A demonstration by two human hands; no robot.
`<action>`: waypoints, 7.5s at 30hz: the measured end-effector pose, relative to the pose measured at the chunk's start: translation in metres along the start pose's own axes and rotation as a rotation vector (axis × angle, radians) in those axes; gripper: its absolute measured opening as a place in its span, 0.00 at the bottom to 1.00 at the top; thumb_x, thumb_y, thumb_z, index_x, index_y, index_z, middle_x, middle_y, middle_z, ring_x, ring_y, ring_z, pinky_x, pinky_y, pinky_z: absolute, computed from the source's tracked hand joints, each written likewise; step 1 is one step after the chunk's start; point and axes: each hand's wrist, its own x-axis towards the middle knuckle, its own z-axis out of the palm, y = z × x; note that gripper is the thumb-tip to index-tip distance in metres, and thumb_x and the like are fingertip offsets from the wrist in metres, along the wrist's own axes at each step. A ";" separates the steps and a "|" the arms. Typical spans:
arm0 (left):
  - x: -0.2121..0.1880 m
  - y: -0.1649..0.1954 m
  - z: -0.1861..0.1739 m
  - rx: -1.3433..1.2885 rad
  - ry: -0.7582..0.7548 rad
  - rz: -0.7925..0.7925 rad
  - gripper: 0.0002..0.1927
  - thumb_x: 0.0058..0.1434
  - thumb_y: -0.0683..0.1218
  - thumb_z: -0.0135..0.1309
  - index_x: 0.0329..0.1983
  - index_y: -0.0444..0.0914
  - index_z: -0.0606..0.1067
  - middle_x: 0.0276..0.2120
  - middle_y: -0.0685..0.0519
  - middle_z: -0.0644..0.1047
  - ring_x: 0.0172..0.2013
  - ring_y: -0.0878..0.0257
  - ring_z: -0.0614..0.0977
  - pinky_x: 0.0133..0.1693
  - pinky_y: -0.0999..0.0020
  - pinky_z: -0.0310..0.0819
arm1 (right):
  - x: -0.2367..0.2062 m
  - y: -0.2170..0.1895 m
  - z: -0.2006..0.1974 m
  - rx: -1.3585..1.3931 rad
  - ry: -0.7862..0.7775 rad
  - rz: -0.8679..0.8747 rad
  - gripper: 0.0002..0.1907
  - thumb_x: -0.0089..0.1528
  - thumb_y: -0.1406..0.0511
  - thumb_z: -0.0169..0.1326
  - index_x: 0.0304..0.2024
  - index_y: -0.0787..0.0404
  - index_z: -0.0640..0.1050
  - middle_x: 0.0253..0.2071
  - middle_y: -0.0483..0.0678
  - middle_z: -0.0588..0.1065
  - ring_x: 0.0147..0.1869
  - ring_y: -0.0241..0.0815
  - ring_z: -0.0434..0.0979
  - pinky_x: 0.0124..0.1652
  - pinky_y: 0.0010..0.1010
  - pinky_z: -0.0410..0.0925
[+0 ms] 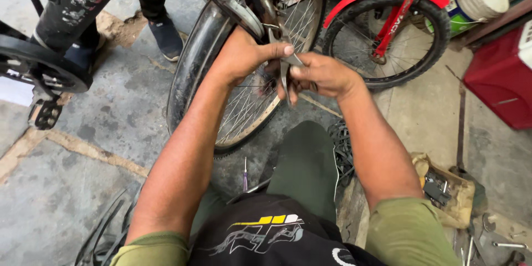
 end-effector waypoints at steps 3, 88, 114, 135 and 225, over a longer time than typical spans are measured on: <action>0.002 0.001 0.005 -0.111 -0.013 -0.014 0.13 0.59 0.41 0.65 0.42 0.33 0.74 0.25 0.53 0.77 0.21 0.65 0.75 0.24 0.68 0.67 | 0.007 0.005 -0.021 -0.010 -0.051 -0.020 0.31 0.70 0.53 0.53 0.64 0.72 0.70 0.38 0.54 0.79 0.34 0.39 0.77 0.38 0.29 0.72; 0.014 -0.025 0.014 0.226 0.315 -0.082 0.58 0.60 0.82 0.24 0.67 0.29 0.68 0.60 0.37 0.76 0.64 0.50 0.74 0.64 0.60 0.63 | 0.039 -0.008 0.021 -0.106 0.749 -0.589 0.23 0.66 0.57 0.61 0.58 0.65 0.78 0.34 0.45 0.79 0.24 0.28 0.70 0.25 0.21 0.66; 0.018 -0.054 0.012 0.202 0.342 0.332 0.12 0.64 0.40 0.57 0.50 0.34 0.77 0.43 0.46 0.83 0.44 0.56 0.84 0.49 0.61 0.77 | 0.058 0.006 0.012 -0.181 0.978 -0.577 0.14 0.70 0.62 0.57 0.52 0.67 0.78 0.36 0.47 0.78 0.26 0.32 0.70 0.26 0.25 0.64; 0.024 -0.079 0.010 0.168 0.377 0.272 0.21 0.64 0.45 0.60 0.58 0.32 0.73 0.52 0.40 0.81 0.55 0.45 0.82 0.59 0.59 0.73 | 0.016 0.173 0.089 0.141 1.067 0.360 0.13 0.65 0.67 0.54 0.51 0.66 0.76 0.27 0.43 0.70 0.25 0.33 0.68 0.24 0.28 0.66; 0.019 -0.027 0.029 0.106 0.462 0.105 0.08 0.54 0.40 0.66 0.36 0.35 0.80 0.30 0.55 0.83 0.32 0.66 0.83 0.37 0.68 0.78 | -0.051 0.007 0.014 -0.902 0.665 0.342 0.16 0.67 0.54 0.52 0.37 0.60 0.79 0.21 0.43 0.76 0.23 0.35 0.74 0.28 0.33 0.68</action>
